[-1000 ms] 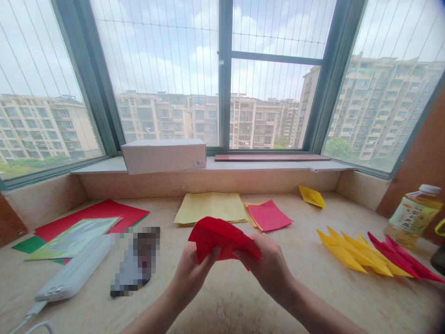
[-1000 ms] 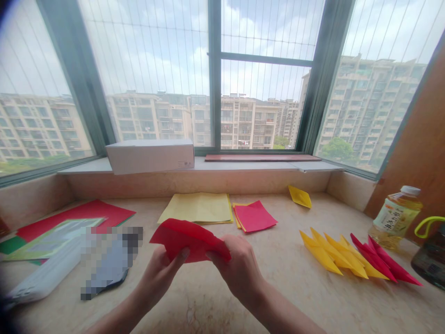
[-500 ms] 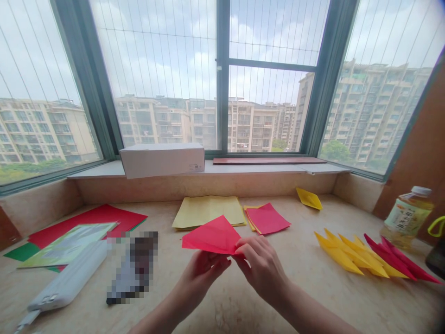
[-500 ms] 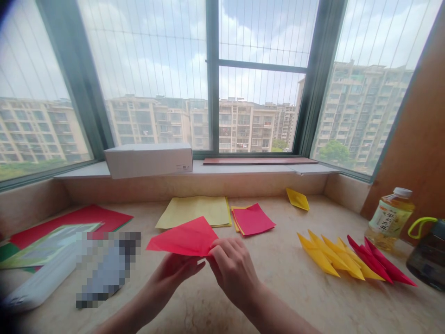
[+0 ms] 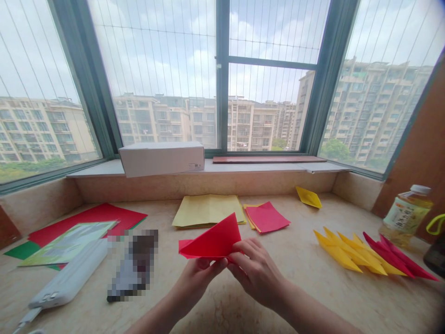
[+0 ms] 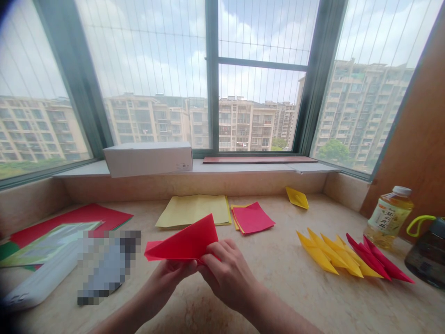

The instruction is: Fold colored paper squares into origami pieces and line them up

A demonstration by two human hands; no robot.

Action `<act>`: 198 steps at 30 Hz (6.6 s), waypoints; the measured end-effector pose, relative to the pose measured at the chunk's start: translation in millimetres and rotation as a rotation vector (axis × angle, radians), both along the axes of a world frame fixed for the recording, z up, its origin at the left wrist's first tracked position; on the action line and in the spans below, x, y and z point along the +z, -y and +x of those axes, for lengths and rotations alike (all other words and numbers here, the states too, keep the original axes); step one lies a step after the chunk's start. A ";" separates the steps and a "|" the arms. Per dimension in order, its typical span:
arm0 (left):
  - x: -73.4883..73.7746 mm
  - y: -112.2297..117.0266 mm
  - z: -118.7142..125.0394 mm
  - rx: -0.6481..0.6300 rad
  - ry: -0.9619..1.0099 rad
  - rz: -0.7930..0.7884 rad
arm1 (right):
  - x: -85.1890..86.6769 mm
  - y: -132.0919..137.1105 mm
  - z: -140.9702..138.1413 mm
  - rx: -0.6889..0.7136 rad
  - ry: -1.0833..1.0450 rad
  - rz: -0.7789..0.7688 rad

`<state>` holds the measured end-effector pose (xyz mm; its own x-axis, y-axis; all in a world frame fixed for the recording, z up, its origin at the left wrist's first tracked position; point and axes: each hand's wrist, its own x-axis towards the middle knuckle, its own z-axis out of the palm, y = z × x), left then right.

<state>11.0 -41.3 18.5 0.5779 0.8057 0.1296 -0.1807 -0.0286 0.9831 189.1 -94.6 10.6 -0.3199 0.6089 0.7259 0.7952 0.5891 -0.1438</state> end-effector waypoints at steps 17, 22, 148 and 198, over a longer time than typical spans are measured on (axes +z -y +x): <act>-14.6 -2.1 -4.6 0.003 -0.131 0.135 | -5.8 -2.6 -0.1 -0.001 -0.127 -0.029; -11.7 -0.1 2.0 0.017 0.021 0.034 | -7.7 -3.9 2.6 -0.034 -0.202 0.026; 2.5 -18.6 -7.9 -0.047 0.143 -0.087 | 14.4 -6.9 46.8 0.335 -1.282 -0.951; -4.1 -14.5 -3.4 0.055 0.094 -0.118 | -1.9 -8.2 18.1 0.107 -0.807 -0.751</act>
